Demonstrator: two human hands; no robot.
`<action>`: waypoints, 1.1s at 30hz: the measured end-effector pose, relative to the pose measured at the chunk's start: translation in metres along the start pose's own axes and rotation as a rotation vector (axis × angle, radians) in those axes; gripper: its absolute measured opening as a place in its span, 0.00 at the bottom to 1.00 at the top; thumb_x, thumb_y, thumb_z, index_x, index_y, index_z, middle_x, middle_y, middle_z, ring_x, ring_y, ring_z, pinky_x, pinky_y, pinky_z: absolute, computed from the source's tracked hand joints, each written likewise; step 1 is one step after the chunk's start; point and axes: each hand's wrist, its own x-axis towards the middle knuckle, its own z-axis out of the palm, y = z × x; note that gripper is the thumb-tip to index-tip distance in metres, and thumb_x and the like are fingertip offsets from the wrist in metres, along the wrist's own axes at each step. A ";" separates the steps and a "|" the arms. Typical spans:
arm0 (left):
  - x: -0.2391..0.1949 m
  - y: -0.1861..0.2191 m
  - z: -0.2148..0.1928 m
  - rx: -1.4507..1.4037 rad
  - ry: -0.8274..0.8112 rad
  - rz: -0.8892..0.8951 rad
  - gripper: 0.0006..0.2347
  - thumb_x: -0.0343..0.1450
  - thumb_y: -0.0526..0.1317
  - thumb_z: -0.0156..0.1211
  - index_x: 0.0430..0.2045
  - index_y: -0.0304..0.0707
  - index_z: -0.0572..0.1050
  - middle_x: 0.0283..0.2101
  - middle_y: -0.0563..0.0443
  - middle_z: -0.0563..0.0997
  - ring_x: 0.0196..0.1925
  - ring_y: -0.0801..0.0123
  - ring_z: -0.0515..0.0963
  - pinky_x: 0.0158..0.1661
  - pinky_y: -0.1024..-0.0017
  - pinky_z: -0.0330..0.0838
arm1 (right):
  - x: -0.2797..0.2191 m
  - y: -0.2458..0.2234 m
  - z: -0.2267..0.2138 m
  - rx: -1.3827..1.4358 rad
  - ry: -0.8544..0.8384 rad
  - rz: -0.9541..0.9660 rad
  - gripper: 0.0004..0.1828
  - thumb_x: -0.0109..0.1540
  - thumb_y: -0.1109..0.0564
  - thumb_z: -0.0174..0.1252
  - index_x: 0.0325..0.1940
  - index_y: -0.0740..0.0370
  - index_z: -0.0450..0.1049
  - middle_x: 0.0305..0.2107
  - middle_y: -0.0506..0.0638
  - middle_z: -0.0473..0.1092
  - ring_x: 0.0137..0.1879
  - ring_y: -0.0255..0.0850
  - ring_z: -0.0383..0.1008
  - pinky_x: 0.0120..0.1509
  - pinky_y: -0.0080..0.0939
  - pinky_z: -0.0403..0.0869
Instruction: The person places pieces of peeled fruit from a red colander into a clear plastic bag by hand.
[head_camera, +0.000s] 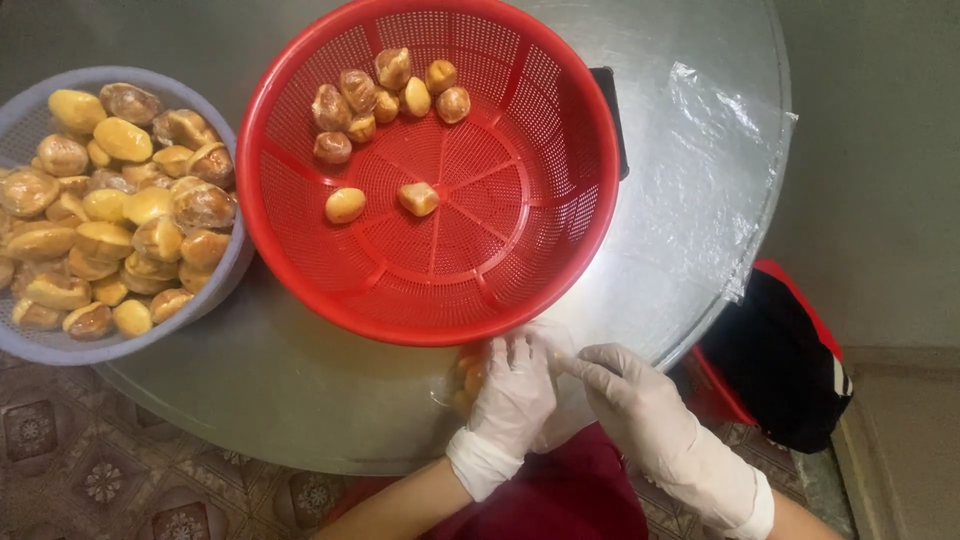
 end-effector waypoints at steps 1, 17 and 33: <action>-0.001 0.001 0.002 -0.001 0.000 0.001 0.13 0.65 0.30 0.42 0.37 0.30 0.75 0.41 0.38 0.75 0.43 0.52 0.71 0.50 0.51 0.63 | -0.001 0.003 0.001 0.000 0.000 0.001 0.16 0.60 0.60 0.48 0.51 0.53 0.72 0.39 0.45 0.69 0.40 0.36 0.72 0.39 0.29 0.71; 0.000 -0.013 -0.012 -0.072 0.294 -0.148 0.10 0.68 0.27 0.40 0.28 0.38 0.73 0.25 0.51 0.67 0.28 0.64 0.70 0.44 0.61 0.69 | 0.021 0.014 0.016 -0.400 -0.352 0.004 0.09 0.58 0.54 0.50 0.42 0.53 0.69 0.23 0.52 0.63 0.27 0.52 0.67 0.23 0.54 0.68; -0.042 -0.073 -0.067 -0.283 0.468 -0.156 0.06 0.69 0.37 0.52 0.30 0.51 0.77 0.39 0.65 0.79 0.41 0.66 0.73 0.43 0.65 0.62 | 0.027 -0.002 0.005 -0.585 -0.606 0.095 0.35 0.56 0.63 0.48 0.65 0.40 0.53 0.28 0.53 0.59 0.27 0.54 0.67 0.21 0.56 0.70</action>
